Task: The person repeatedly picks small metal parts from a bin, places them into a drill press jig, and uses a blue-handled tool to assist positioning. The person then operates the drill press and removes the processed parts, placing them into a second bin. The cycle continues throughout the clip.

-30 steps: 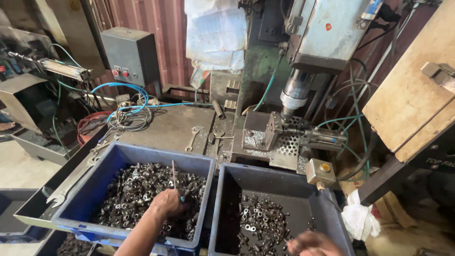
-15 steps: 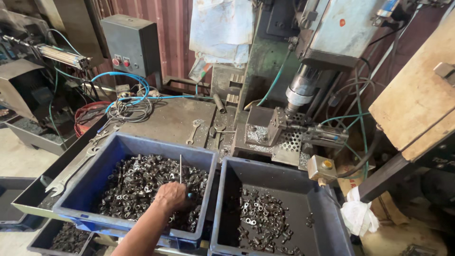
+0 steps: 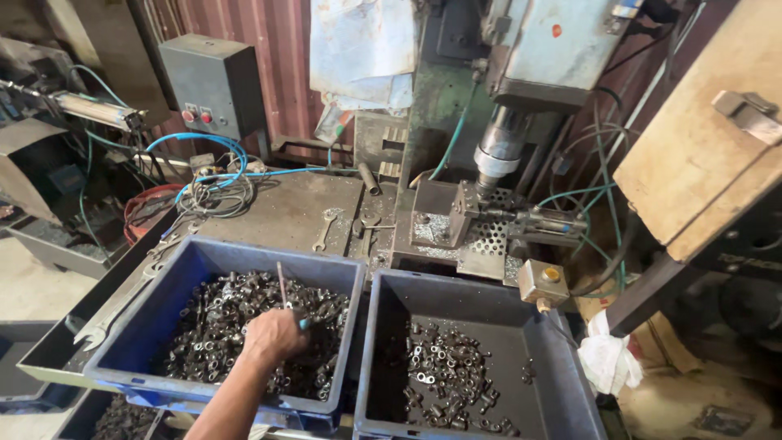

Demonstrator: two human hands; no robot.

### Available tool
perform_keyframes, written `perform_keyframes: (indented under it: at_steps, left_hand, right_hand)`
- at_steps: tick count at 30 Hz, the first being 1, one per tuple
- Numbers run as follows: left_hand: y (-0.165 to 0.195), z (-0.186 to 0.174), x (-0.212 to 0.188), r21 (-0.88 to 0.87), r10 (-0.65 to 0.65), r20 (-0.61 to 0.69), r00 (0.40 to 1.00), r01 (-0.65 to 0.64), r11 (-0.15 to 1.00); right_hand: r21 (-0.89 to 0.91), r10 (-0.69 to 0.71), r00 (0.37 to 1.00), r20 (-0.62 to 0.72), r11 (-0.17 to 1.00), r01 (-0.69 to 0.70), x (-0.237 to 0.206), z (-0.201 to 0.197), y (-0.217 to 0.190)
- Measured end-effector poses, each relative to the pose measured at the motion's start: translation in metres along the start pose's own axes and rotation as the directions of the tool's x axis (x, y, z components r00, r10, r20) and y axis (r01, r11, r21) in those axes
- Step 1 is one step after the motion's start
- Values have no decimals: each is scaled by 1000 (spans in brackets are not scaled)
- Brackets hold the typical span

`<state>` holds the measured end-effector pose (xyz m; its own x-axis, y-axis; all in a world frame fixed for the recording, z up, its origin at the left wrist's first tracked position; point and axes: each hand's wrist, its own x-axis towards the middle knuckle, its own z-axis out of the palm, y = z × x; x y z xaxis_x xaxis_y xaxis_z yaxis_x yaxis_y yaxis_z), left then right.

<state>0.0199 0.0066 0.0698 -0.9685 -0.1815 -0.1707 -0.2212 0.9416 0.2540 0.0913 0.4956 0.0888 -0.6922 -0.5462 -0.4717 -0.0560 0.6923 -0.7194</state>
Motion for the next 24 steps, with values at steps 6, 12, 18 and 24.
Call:
perform_keyframes:
  at_steps: [6,12,18,24]
  left_hand:
    - [11,-7,-28,-555,-105,-76,992,46,831]
    - [123,53,-62,-994,247,-83,965,-98,48]
    - [236,89,-77,-999,396,14,918,32,-40]
    - [255,58,-90,-868,495,-70,866,-298,397]
  right_hand:
    - [91,-197,899,-392,964,251,26,-9,3]
    - [426,-148,637,-757,627,652,116,57,20]
    - [442,-176,539,-824,396,805,107,61,58]
    - [490,54,488,-871,156,857,117,54,75]
